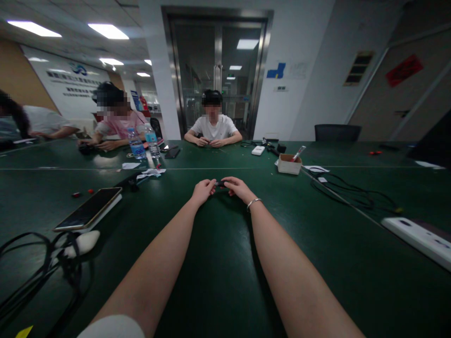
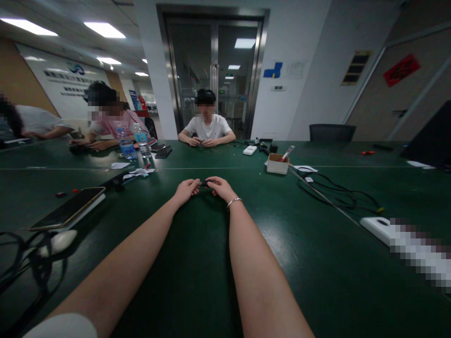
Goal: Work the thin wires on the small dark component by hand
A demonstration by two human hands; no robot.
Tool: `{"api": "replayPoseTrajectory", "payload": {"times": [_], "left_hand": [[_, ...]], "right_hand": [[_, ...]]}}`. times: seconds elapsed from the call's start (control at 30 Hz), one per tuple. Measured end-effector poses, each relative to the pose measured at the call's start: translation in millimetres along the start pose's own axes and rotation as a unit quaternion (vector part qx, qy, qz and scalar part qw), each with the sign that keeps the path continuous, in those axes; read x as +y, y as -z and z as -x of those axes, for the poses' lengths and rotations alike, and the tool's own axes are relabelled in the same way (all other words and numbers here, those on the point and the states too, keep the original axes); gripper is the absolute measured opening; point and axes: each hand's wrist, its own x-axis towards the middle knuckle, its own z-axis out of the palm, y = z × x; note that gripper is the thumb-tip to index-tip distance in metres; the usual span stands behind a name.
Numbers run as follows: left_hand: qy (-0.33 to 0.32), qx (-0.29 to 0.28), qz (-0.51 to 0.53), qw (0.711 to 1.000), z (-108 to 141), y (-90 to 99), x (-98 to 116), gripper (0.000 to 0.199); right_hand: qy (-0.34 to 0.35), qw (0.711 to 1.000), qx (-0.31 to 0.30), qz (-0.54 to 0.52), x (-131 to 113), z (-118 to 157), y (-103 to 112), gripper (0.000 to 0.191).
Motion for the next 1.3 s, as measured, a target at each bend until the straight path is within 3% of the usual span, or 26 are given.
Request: {"api": "replayPoseTrajectory", "payload": {"times": [0.47,0.73,1.3], "left_hand": [[-0.007,-0.006,-0.02,1.0,-2.8,0.3,-3.6,0.041],[0.025,-0.016,0.006,1.0,-2.7,0.7,-0.6,0.047],[0.037,0.013,-0.089,0.995,1.9,0.9,7.2,0.051]], "right_hand": [[0.007,1.0,-0.012,0.006,2.4,-1.8,0.5,0.025],[0.008,1.0,-0.022,0.008,3.0,-1.3,1.7,0.028],[0.026,0.999,-0.045,0.009,0.5,2.8,3.1,0.035]]}}
